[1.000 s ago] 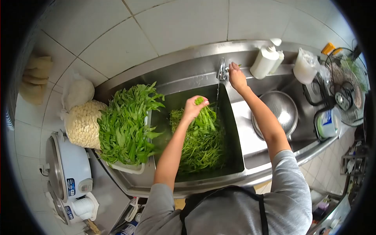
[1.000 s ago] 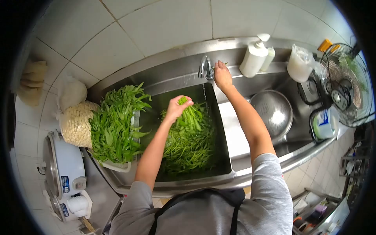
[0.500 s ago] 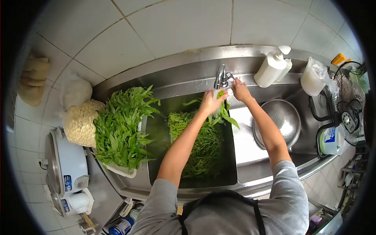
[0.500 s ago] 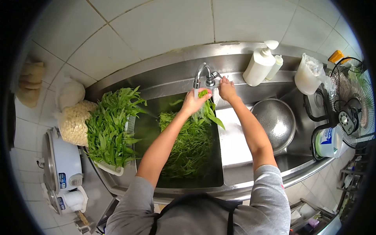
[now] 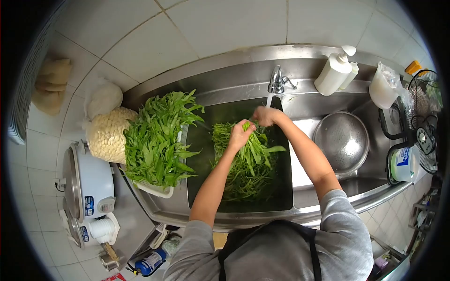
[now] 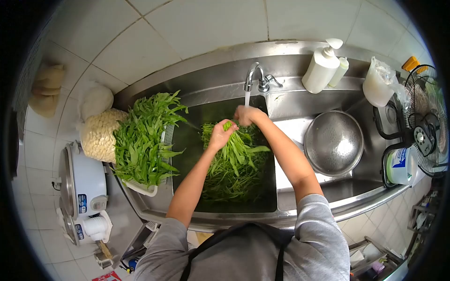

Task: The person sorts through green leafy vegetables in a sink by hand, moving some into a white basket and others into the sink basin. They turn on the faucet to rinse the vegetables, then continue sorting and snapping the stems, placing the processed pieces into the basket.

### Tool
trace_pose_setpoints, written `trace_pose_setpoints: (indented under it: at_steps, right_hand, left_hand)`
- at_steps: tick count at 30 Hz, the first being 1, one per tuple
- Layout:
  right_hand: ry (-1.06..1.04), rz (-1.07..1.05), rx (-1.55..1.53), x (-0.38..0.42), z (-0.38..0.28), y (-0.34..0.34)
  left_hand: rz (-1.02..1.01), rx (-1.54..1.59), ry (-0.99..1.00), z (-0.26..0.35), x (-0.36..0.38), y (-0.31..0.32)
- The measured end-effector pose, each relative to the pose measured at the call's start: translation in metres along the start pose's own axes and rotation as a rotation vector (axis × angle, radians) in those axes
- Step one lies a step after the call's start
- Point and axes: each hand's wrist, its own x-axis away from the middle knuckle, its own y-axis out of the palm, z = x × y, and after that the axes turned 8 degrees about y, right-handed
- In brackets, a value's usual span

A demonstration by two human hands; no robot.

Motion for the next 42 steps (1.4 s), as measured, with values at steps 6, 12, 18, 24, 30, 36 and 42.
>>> trace_pose_setpoints:
  at_steps: [6,12,18,24,30,36,42]
  right_hand:
    - [0.04,0.092,-0.455,0.01,0.014,0.029]
    - [-0.081,0.382,-0.75,0.01,0.007,0.038]
    - [-0.205,0.35,-1.194,0.014,-0.002,0.042]
    - [-0.196,0.162,-1.208,0.032,0.006,0.025]
    - [-0.324,0.244,-1.009,0.028,0.007,0.025]
    - [-0.205,0.535,-0.421,0.05,-0.005,0.011]
    - [0.272,0.963,-0.826,0.038,-0.003,0.032]
  left_hand:
    - [0.012,0.066,-0.005,0.028,0.002,-0.019]
    - [0.055,0.086,-0.014,0.031,0.001,-0.018]
    - [0.025,0.234,-0.097,0.035,0.001,-0.018]
    - [-0.119,0.353,-0.077,0.048,0.001,-0.028]
    - [-0.245,0.181,-0.016,0.051,-0.004,-0.033]
    - [-0.265,-0.016,0.066,0.054,-0.013,-0.027]
    - [0.084,-0.319,0.323,0.067,-0.023,-0.012]
